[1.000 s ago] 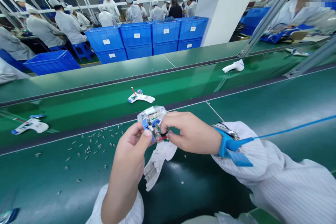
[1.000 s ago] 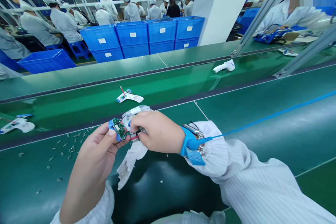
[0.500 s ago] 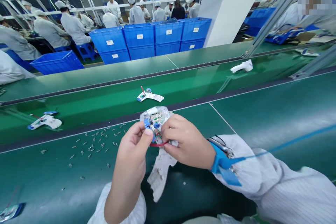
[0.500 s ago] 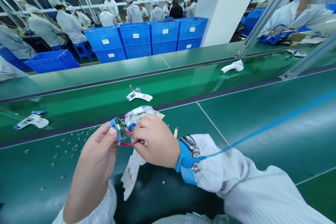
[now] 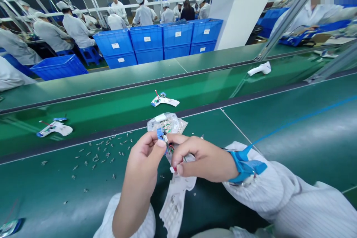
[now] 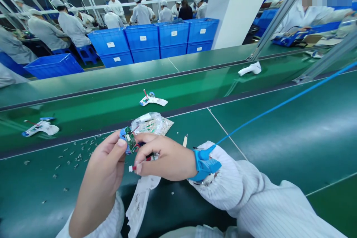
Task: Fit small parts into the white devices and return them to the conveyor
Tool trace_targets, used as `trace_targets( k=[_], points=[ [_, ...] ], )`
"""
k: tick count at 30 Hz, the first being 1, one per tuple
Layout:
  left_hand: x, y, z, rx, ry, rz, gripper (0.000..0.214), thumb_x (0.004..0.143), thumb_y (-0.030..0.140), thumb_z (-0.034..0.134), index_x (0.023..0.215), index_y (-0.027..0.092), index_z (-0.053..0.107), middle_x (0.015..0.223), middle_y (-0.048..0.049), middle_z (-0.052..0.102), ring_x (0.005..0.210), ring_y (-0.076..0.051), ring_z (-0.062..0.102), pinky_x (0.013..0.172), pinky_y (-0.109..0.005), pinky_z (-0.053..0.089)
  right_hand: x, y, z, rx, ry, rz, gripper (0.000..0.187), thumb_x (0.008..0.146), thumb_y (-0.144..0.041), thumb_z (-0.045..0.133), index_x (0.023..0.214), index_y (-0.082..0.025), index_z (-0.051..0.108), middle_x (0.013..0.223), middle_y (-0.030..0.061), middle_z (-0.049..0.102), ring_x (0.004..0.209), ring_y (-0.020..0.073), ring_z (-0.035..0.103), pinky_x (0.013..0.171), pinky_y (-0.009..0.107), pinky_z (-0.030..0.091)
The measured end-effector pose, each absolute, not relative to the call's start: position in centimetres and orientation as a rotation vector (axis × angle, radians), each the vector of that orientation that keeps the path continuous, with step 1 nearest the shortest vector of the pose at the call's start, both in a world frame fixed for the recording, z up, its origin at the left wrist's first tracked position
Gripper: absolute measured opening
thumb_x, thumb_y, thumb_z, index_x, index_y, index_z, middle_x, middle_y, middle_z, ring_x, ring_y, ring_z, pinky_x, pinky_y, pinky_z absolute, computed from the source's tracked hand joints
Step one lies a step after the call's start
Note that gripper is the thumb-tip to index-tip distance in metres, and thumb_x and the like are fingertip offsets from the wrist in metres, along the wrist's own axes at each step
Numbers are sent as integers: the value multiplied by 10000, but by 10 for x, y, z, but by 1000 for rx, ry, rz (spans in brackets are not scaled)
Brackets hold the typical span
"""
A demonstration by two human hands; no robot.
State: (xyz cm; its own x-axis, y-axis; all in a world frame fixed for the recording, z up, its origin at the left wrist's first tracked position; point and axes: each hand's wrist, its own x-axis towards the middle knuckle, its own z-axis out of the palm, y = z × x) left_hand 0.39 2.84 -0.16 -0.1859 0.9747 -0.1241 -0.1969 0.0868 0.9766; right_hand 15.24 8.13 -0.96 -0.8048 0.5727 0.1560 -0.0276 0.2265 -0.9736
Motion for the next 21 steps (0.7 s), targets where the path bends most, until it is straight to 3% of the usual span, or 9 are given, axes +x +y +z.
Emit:
trace_targets(
  k=[4,9,15,21],
  points=[
    [1,30,-3,947,1240,1339,200,788,384,661,814,186,661,747,-24,658,690,-162,603,645,-258,495,150,75,-12,-663,-1693,1661,143,780,-242,619,663,-161,638,948,70,625,1039,192,549,882,330,426],
    [0,27,-6,989,1249,1365,162,801,322,674,906,210,622,723,18,636,638,-123,618,617,-214,508,146,78,-7,-746,-1410,1616,169,759,-241,599,610,-162,579,684,14,593,675,126,555,641,256,455],
    [6,17,4,1015,1138,1368,210,798,357,692,945,229,614,746,12,626,628,-117,594,592,-204,495,152,85,14,-641,-1901,1083,219,779,-118,562,577,-173,626,531,-14,601,632,114,509,667,258,408],
    [4,9,10,1033,1082,1316,192,805,397,682,927,253,646,718,12,592,617,-110,539,562,-187,452,157,86,25,-471,-2121,759,238,762,-72,494,555,-178,542,508,-43,598,500,74,460,728,286,405]
  ],
)
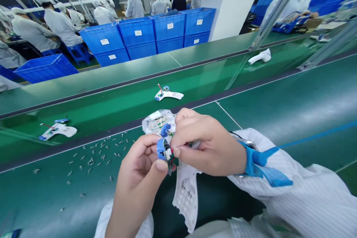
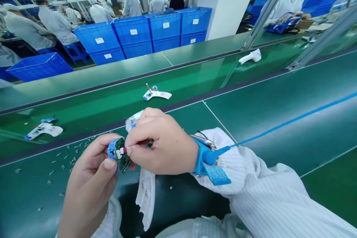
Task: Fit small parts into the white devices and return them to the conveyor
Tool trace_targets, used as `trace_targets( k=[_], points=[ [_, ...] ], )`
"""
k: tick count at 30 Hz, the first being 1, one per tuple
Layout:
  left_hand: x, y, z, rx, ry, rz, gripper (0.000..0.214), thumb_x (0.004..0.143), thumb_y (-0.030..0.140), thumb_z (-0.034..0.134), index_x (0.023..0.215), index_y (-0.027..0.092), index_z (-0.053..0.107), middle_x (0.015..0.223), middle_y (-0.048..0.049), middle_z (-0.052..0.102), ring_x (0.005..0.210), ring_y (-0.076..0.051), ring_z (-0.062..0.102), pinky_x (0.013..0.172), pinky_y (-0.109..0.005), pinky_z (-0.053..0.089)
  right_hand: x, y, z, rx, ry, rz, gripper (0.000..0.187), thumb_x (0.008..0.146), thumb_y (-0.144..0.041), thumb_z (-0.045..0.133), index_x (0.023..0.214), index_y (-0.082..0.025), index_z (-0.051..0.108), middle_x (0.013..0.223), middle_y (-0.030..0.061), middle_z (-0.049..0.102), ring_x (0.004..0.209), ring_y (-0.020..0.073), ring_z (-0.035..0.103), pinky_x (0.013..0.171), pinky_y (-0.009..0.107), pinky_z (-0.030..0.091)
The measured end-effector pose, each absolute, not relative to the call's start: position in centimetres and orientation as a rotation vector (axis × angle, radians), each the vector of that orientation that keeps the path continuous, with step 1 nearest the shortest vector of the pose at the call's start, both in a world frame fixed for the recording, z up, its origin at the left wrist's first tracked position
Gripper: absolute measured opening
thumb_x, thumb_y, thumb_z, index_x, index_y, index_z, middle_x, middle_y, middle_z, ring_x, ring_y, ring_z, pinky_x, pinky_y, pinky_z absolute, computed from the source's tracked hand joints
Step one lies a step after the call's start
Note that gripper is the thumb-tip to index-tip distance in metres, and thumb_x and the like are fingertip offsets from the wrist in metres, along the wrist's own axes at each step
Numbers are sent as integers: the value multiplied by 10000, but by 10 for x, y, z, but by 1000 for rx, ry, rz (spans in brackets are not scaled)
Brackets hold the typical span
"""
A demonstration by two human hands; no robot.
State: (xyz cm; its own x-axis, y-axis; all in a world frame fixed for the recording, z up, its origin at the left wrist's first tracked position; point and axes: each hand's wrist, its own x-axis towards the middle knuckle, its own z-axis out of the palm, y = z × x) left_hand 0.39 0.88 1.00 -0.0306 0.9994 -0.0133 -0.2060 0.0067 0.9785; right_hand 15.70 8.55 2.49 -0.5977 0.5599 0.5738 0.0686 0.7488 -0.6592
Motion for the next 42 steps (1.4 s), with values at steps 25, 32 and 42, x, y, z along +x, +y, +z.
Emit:
trace_targets(
  k=[25,32,42],
  points=[
    [-5,2,5,1556,1400,1188,296,903,380,549,1194,431,558,1100,37,640,859,-139,608,728,-186,487,160,79,41,-529,-2378,196,296,758,-71,441,500,-178,540,475,6,470,583,138,367,629,355,309],
    [0,-2,8,1299,1312,1209,310,892,446,540,1189,376,595,783,28,630,548,-110,478,468,-190,408,160,74,44,-527,-2350,-3,279,762,-75,513,495,-150,496,516,-13,396,636,130,346,657,353,301],
    [8,-10,10,1611,1647,1132,371,927,463,444,1282,359,476,1351,-17,511,1044,-237,613,722,-280,499,157,73,42,-501,-2381,187,301,777,-82,480,482,-139,498,506,0,416,616,128,314,634,342,289]
  ],
)
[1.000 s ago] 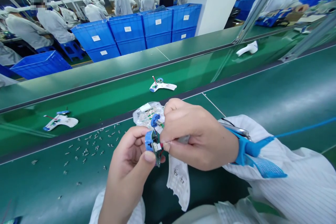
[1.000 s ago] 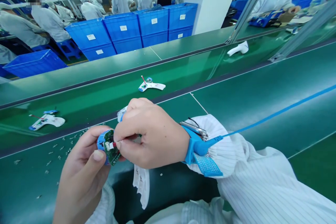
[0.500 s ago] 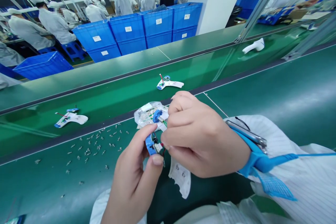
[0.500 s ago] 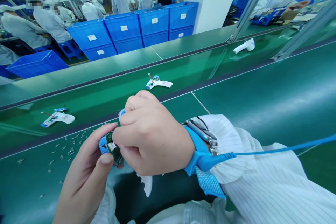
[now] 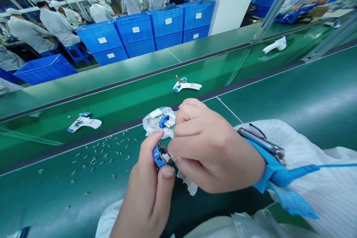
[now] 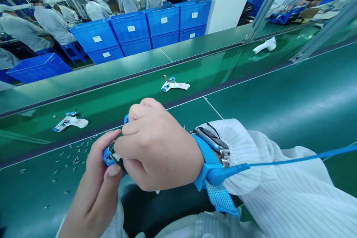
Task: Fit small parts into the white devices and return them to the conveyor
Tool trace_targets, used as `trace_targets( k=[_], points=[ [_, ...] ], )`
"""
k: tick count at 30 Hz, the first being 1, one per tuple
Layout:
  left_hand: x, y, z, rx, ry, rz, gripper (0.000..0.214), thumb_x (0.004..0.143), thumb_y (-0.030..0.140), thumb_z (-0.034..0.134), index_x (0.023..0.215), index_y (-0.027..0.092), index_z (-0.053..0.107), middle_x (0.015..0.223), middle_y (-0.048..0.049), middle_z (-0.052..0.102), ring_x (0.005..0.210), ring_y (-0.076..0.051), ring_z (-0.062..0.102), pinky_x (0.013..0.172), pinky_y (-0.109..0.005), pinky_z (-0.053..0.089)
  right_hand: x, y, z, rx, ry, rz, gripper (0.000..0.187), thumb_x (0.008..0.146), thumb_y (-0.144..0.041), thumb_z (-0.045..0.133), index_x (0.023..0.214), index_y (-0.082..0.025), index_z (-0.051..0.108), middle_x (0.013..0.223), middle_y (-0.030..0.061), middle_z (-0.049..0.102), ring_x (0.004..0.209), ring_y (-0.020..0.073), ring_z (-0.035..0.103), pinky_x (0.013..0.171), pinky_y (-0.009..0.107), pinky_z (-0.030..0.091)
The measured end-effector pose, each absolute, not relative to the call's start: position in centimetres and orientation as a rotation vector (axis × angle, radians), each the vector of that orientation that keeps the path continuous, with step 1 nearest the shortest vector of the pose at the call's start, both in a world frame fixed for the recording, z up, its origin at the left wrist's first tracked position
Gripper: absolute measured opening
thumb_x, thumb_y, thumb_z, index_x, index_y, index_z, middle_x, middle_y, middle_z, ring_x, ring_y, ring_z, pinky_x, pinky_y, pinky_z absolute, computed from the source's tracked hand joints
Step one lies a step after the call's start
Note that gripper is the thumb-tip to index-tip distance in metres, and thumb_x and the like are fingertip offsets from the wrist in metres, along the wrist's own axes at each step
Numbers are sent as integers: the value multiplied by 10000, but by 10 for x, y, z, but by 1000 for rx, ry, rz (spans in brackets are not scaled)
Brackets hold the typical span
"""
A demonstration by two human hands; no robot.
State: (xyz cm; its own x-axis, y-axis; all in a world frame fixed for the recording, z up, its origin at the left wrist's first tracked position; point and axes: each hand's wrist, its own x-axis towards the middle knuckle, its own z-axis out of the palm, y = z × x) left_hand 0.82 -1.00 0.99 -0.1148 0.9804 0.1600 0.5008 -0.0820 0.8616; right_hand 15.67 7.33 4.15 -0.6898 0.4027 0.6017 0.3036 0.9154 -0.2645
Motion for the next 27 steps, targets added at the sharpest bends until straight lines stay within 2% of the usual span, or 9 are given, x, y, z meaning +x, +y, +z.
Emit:
trace_targets(
  k=[2,4,7,11,17,23,27],
  points=[
    [13,-14,11,1623,1720,1087,419,919,489,423,1298,310,429,1315,-76,532,963,-255,651,655,-305,504,156,74,41,-493,-2424,324,315,773,-90,470,463,-138,486,493,4,413,599,124,315,628,335,298],
    [15,-17,10,1682,1761,991,435,918,462,404,1310,281,355,1187,-105,608,852,-256,677,613,-331,501,157,73,42,-480,-2456,426,312,759,-88,464,450,-138,457,486,3,405,583,117,309,624,327,304],
    [15,-16,6,1860,1834,777,428,914,391,387,1297,242,267,1022,-116,667,761,-281,682,603,-382,505,156,73,42,-471,-2458,510,300,739,-71,444,451,-144,398,480,-5,373,559,108,273,609,312,304],
    [21,-12,0,1970,1978,710,404,898,335,373,1263,206,259,872,-112,683,660,-306,675,533,-365,469,156,74,38,-481,-2389,619,286,741,-63,410,471,-154,394,488,-5,383,548,108,277,595,299,306],
    [27,-12,6,1883,1902,734,488,904,324,355,1359,243,199,863,-72,690,674,-287,668,557,-360,461,160,76,26,-477,-2274,853,254,745,-64,413,517,-163,464,504,-12,470,542,104,359,634,278,354],
    [22,-8,6,1769,1802,709,575,883,333,403,1416,264,199,914,-54,660,740,-248,654,624,-366,489,168,82,15,-534,-2213,1175,225,763,-55,508,580,-146,602,555,-19,562,615,90,495,710,235,410],
    [11,-2,1,1857,1780,819,602,859,400,443,1414,232,280,975,-81,631,859,-256,651,655,-364,518,182,121,-3,-995,-2143,1184,135,751,-133,617,627,-137,669,695,-6,635,699,103,594,702,210,458]
  ],
)
